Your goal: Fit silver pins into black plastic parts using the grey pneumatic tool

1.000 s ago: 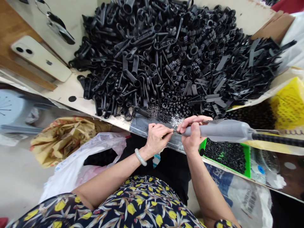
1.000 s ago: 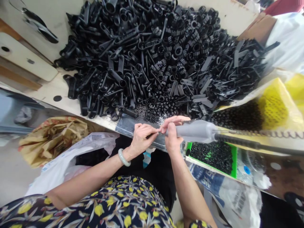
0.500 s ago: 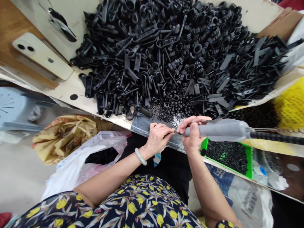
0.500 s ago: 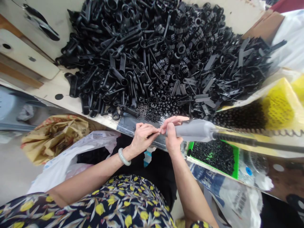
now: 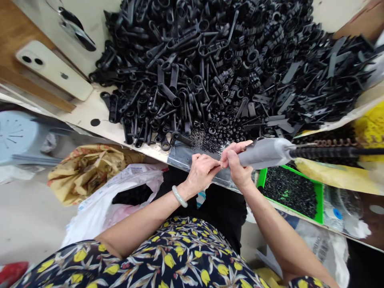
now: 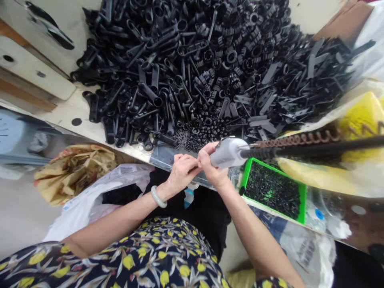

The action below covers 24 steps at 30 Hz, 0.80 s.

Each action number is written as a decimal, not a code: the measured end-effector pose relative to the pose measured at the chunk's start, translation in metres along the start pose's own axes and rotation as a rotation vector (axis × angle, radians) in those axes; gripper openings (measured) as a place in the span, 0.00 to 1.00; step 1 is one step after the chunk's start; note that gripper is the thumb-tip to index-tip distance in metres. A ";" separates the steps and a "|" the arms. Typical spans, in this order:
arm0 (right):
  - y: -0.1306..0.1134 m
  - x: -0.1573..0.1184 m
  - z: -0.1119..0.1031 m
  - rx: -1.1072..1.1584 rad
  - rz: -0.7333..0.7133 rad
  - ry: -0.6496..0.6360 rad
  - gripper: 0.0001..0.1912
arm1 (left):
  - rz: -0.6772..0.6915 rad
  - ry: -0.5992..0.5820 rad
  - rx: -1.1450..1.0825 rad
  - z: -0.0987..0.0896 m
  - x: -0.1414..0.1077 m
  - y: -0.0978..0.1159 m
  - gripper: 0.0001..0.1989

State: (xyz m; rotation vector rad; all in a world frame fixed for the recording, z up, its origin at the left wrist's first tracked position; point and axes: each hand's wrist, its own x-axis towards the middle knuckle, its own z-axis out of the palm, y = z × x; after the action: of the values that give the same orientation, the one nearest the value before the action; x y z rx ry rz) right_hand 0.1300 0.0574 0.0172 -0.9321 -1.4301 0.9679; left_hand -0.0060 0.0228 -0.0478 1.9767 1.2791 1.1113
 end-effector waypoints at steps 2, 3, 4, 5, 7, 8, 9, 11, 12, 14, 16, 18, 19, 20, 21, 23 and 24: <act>0.003 0.001 0.000 -0.005 0.030 -0.009 0.17 | -0.012 -0.021 0.009 -0.002 0.000 0.000 0.08; 0.004 0.001 0.000 -0.010 0.043 -0.012 0.18 | -0.012 -0.029 0.013 -0.003 0.001 0.001 0.08; 0.005 0.000 0.000 -0.015 0.047 -0.010 0.19 | -0.008 -0.033 0.016 -0.003 0.001 0.001 0.08; 0.006 0.000 0.000 -0.019 0.047 -0.010 0.19 | -0.003 -0.032 0.018 -0.004 0.001 0.001 0.08; 0.005 0.000 0.001 -0.006 0.037 -0.017 0.18 | 0.010 -0.024 0.022 -0.005 0.001 0.001 0.08; 0.003 0.001 0.002 0.000 0.034 -0.029 0.17 | 0.018 -0.018 0.023 -0.005 0.001 0.001 0.08; 0.000 0.002 0.003 0.001 0.032 -0.041 0.16 | 0.027 -0.012 0.024 -0.005 0.001 0.001 0.08; -0.009 0.004 0.002 0.004 0.029 -0.035 0.16 | 0.041 -0.007 0.034 -0.004 0.001 0.001 0.07; -0.015 0.004 0.001 0.010 0.018 -0.002 0.16 | 0.046 -0.009 0.038 -0.004 0.001 0.000 0.05; -0.029 0.001 -0.007 0.042 -0.024 0.119 0.15 | 0.053 -0.011 0.040 -0.004 0.001 -0.001 0.03; -0.042 -0.011 -0.022 0.051 -0.070 0.256 0.13 | 0.060 -0.021 0.038 -0.004 0.001 -0.003 0.04; -0.053 -0.034 -0.045 0.004 -0.074 0.370 0.10 | 0.070 -0.036 0.048 -0.003 0.001 -0.004 0.06; -0.058 -0.049 -0.058 -0.043 -0.056 0.429 0.09 | 0.077 -0.043 0.057 -0.002 0.001 -0.004 0.06; -0.061 -0.065 -0.071 -0.091 -0.006 0.466 0.11 | 0.085 -0.044 0.064 -0.002 0.001 -0.003 0.06; -0.064 -0.082 -0.085 -0.157 0.041 0.507 0.13 | 0.091 -0.036 0.068 -0.003 0.001 -0.001 0.05; -0.068 -0.112 -0.110 -0.282 0.111 0.568 0.21 | 0.096 0.000 0.063 -0.008 -0.001 0.006 0.04; -0.070 -0.124 -0.121 -0.322 0.130 0.586 0.27 | 0.097 0.021 0.060 -0.013 -0.004 0.011 0.04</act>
State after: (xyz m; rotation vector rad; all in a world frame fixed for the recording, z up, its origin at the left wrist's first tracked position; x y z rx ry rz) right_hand 0.2581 -0.0760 0.0448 -1.4228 -1.0407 0.4918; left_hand -0.0128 0.0147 -0.0342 2.0963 1.2519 1.1544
